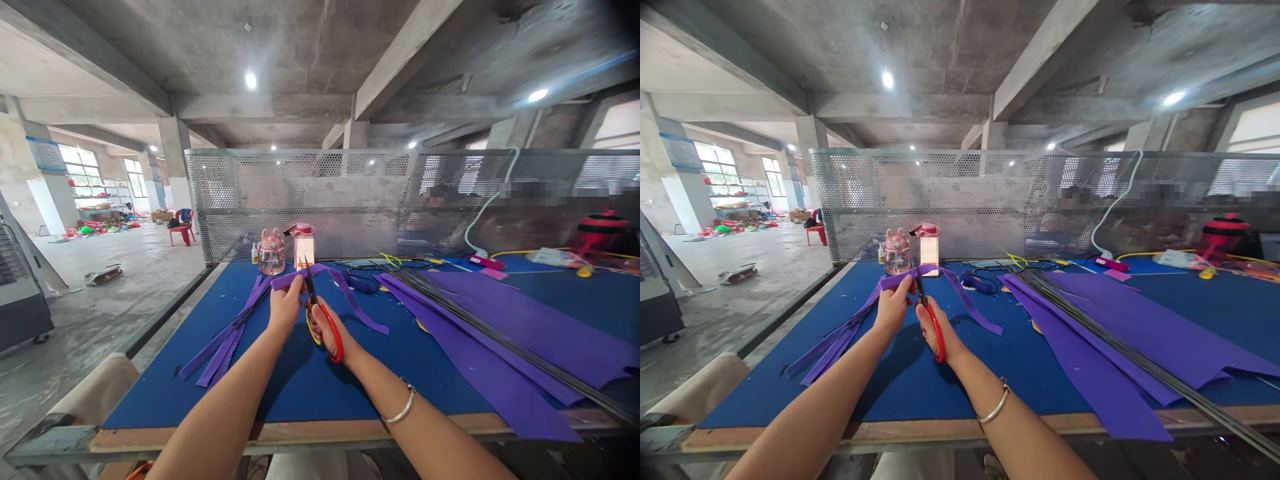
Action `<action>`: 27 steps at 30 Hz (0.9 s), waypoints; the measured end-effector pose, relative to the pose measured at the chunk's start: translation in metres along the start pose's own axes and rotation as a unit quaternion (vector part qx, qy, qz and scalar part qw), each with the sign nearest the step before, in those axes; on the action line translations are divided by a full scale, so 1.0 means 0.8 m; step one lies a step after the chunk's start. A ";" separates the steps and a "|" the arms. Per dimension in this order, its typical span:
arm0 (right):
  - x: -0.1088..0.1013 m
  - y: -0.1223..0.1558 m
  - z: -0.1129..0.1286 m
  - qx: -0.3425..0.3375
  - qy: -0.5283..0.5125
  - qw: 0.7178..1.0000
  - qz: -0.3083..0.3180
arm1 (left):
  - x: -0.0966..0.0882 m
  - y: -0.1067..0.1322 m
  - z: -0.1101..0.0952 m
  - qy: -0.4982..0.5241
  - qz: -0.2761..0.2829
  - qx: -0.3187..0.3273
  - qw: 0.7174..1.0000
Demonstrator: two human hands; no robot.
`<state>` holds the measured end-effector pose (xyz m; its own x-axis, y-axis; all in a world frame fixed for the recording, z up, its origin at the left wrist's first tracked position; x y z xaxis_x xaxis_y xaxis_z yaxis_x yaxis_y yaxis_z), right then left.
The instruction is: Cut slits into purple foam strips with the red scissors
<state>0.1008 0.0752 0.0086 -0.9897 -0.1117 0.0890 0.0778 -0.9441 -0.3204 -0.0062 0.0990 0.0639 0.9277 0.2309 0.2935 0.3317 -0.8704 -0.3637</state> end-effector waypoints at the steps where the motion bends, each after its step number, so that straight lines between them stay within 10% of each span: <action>1: 0.002 0.001 0.001 -0.014 0.001 1.000 0.014 | -0.001 -0.001 0.000 -0.003 -0.004 0.001 1.000; 27: -0.015 0.002 0.018 -0.050 0.067 0.995 -0.057 | 0.003 0.005 -0.003 -0.016 0.001 0.004 1.000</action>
<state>0.1141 0.0708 0.0210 -0.9991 0.0429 0.0050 -0.0412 -0.9120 -0.4080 -0.0032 0.0946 0.0652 0.9331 0.2437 0.2644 0.3317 -0.8673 -0.3712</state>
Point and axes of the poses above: each hand's wrist, its own y-axis away from the middle knuckle, its own x-axis out of the palm, z = x × y, the point moved 10 cm from there along -y, towards the middle knuckle, and after that the axes turned 9 degrees about -z, right-handed, at the moved point
